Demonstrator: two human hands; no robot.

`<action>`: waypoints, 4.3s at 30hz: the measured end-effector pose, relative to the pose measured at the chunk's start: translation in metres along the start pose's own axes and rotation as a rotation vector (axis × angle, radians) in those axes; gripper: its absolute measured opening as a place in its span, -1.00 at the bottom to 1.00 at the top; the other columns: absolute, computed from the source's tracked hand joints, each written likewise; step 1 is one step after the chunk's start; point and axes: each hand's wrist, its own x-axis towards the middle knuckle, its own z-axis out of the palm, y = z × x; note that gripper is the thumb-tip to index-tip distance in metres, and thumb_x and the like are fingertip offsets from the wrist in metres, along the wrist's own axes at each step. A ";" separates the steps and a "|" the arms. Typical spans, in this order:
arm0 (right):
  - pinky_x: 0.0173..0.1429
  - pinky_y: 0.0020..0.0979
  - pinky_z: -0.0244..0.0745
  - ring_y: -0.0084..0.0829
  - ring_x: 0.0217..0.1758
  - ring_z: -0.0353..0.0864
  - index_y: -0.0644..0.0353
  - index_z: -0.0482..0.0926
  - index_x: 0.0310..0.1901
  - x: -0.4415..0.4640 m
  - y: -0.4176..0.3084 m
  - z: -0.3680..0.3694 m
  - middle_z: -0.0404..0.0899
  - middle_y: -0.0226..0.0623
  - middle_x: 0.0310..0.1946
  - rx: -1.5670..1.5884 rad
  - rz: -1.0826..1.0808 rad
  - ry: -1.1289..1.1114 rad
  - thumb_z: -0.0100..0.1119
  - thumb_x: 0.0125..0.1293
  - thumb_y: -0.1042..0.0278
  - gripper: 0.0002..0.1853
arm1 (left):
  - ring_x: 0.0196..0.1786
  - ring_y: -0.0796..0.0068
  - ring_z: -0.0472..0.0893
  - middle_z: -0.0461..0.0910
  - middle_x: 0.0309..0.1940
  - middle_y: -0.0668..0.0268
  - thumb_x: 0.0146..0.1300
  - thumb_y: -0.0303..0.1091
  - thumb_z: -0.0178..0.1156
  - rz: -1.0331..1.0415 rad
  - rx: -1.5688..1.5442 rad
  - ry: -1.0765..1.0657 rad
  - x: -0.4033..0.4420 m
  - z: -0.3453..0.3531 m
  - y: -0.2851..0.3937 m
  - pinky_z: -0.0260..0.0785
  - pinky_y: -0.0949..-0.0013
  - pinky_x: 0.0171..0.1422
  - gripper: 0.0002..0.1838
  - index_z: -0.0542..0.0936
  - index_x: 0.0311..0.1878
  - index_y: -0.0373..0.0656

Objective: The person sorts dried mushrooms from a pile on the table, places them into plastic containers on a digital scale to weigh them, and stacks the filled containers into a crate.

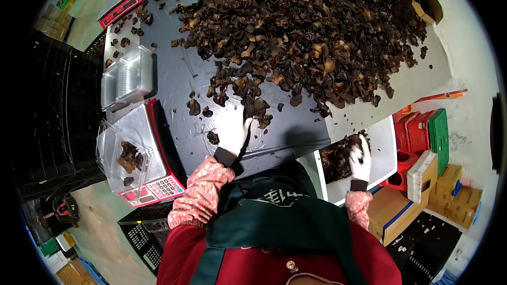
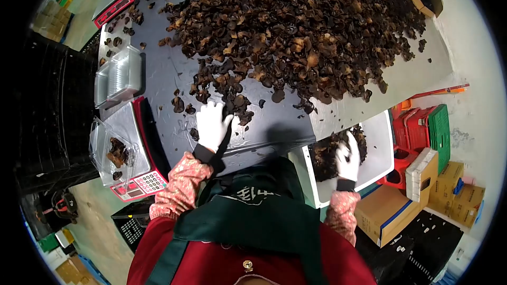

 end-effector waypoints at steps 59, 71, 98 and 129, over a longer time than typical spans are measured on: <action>0.14 0.04 0.40 -0.11 0.25 0.40 -0.08 0.63 0.03 0.078 0.154 0.420 0.50 -0.26 0.14 -1.657 -0.956 -0.386 0.27 0.12 -0.13 -0.52 | 0.06 0.22 0.56 0.57 0.00 0.14 0.34 -0.58 0.09 -0.407 -0.558 0.680 -0.145 -0.170 -0.135 0.36 0.21 0.24 -0.75 0.57 0.06 -0.27; 0.45 0.11 0.12 -0.10 0.40 0.37 -0.02 0.72 -0.10 0.045 0.101 0.274 0.64 -0.32 0.09 -1.353 -0.930 -0.911 0.29 0.21 0.09 -0.72 | 0.53 -0.14 0.09 0.24 0.46 0.05 0.24 -0.02 0.27 -0.119 0.006 0.026 0.010 -0.001 -0.071 -0.14 -0.20 0.56 -0.34 0.43 0.38 -0.06; 0.05 -0.24 0.48 -0.24 -0.04 0.56 0.01 0.70 -0.07 0.141 0.091 0.317 0.63 -0.34 -0.15 -1.311 -0.677 -0.713 0.27 0.25 -0.02 -0.65 | -0.34 0.50 0.50 0.48 -0.35 0.31 0.20 -0.58 0.10 -0.501 -1.089 0.387 -0.024 -0.029 -0.083 0.41 0.40 -0.21 -0.79 0.43 -0.10 -0.19; -0.33 -0.61 0.34 -0.66 -0.42 0.43 0.31 0.58 0.02 0.165 0.014 0.241 0.49 -0.45 -0.41 -0.153 0.124 -0.452 0.06 0.42 0.44 -0.77 | -0.43 0.49 0.52 0.50 -0.44 0.34 0.32 -0.35 0.21 -0.415 -0.916 0.110 0.102 0.023 -0.044 0.38 0.41 -0.34 -0.88 0.47 -0.27 -0.13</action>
